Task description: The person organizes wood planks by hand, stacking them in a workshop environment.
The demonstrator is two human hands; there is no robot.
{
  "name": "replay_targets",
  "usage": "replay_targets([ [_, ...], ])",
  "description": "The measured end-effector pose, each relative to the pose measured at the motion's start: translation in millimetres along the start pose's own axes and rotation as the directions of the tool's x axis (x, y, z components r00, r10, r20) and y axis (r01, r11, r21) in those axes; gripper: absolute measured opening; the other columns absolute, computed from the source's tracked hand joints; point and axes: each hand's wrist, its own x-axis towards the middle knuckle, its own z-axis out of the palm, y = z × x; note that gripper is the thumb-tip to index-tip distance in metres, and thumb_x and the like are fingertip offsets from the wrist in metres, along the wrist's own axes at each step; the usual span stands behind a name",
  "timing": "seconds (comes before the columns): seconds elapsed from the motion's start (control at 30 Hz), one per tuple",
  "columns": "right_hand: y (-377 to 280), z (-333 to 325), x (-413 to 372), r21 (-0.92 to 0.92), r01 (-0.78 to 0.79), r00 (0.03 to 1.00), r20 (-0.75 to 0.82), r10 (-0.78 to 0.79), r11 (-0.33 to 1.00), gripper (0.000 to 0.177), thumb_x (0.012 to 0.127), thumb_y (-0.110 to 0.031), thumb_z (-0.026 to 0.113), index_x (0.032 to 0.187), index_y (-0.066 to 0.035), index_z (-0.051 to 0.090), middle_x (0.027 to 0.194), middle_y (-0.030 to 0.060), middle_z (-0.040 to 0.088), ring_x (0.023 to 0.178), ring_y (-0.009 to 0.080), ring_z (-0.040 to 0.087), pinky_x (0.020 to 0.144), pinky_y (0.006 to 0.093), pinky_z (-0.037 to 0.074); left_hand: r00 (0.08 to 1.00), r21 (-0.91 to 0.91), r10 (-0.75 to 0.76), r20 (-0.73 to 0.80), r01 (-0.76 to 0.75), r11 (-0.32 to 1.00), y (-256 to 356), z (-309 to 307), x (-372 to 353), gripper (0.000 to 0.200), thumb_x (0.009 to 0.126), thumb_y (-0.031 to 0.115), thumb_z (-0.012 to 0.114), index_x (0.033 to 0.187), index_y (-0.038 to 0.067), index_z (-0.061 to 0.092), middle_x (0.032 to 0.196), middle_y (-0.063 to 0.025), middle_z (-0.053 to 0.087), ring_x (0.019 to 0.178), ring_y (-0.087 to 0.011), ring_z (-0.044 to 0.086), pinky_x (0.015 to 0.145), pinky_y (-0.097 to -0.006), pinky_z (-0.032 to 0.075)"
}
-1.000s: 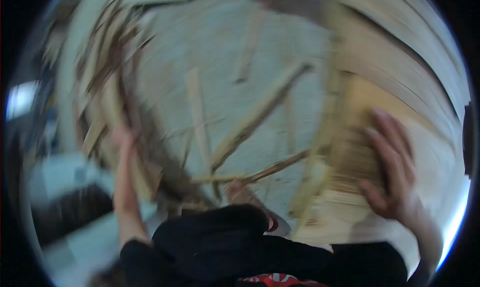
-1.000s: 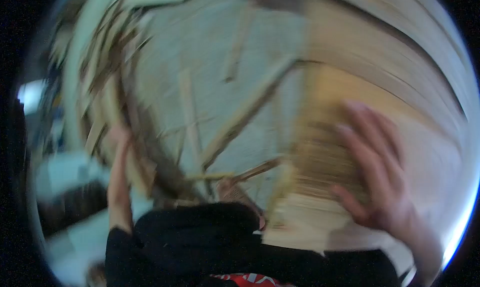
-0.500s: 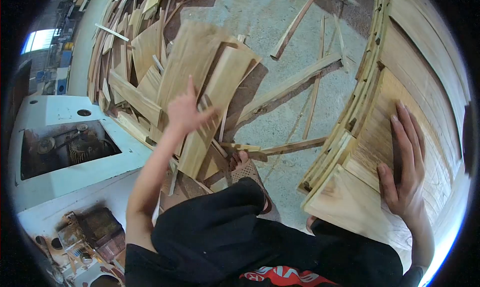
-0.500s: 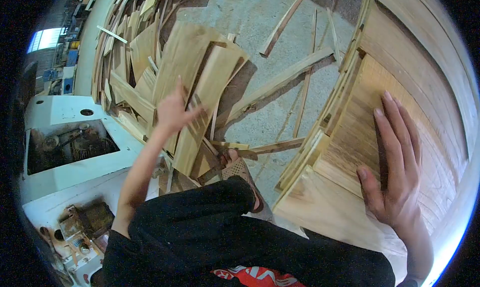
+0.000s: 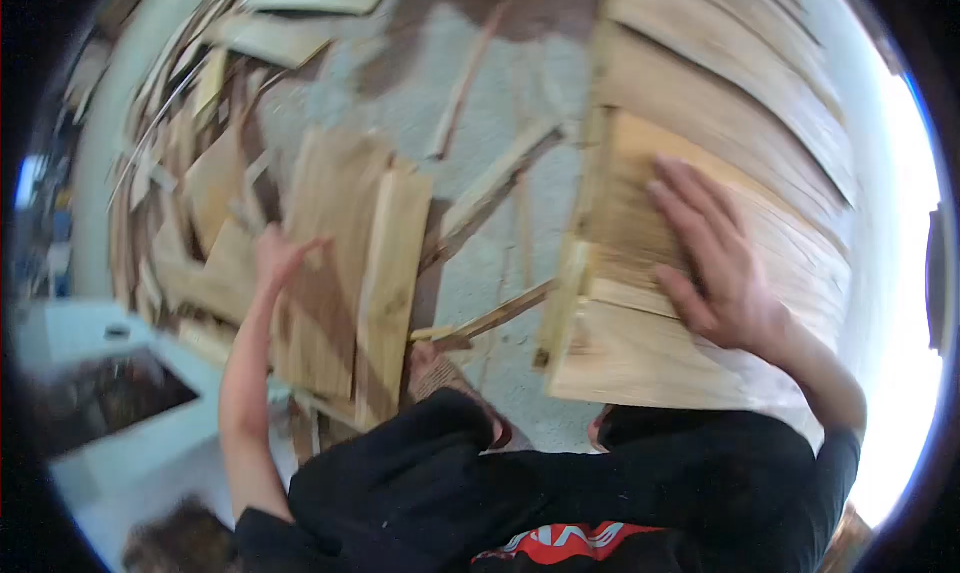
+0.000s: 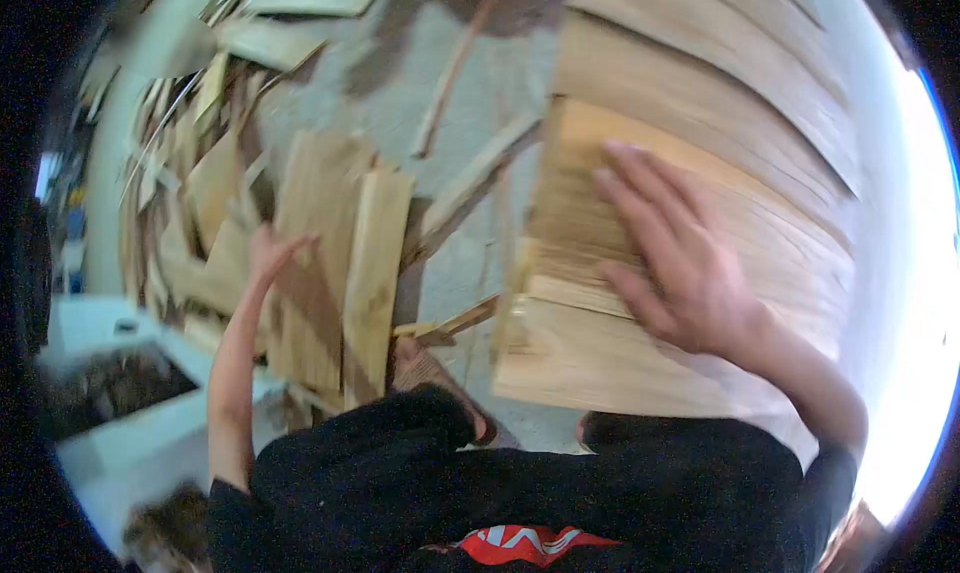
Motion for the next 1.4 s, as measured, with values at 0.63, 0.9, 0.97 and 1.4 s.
replay_targets([
  [0.63,-32.3,-21.6,26.2,-0.655,0.244,0.768,-0.32,-0.554,0.716,0.067,0.089,-0.031,0.064,0.153,-0.023,0.044,0.16,0.0218,0.038,0.152,0.0376,0.029,0.122,0.0623,0.027,0.49,-0.069,0.846,-0.213,-0.871,0.487,405.0,-209.4,-143.0,0.037,0.091,0.029,0.078,0.107,-0.004,0.073,0.093,-0.0174,0.075,0.081,-0.0212,0.071,0.076,-0.0358,0.054],
  [0.9,25.6,-55.1,-82.1,-0.775,-0.211,0.897,-0.395,-0.197,0.595,0.051,0.095,-0.016,0.061,0.146,-0.017,0.056,0.136,0.0237,0.062,0.122,0.0367,0.065,0.103,0.0479,0.056,0.013,-0.282,0.994,0.113,-0.958,0.044,528.6,-142.7,-171.4,0.073,0.089,0.051,0.075,0.14,0.002,0.057,0.136,-0.0169,0.06,0.126,-0.0243,0.057,0.103,-0.0394,0.046],
  [0.97,32.4,-58.1,-116.0,-0.623,-0.256,0.927,-0.375,0.004,0.739,0.051,0.096,-0.012,0.062,0.146,-0.017,0.056,0.135,0.0224,0.063,0.119,0.0348,0.067,0.102,0.0458,0.058,-0.172,0.086,0.98,0.102,-0.98,-0.181,502.5,-123.8,-153.6,0.097,0.082,0.065,0.075,0.15,0.004,0.046,0.156,-0.0197,0.041,0.146,-0.032,0.039,0.117,-0.0447,0.033],
  [1.4,118.4,-52.4,-183.1,-0.33,-0.369,0.928,-0.189,0.323,0.869,0.101,0.07,-0.063,0.079,0.154,-0.02,0.045,0.162,0.0108,0.039,0.148,0.0358,0.036,0.121,0.0516,0.035,0.451,-0.553,0.888,-0.086,-0.763,0.334,430.6,-22.6,-142.3,0.12,0.083,0.055,0.08,0.161,-0.005,0.01,0.169,-0.0288,0.0,0.159,-0.0351,-0.001,0.127,-0.0471,0.007],
])
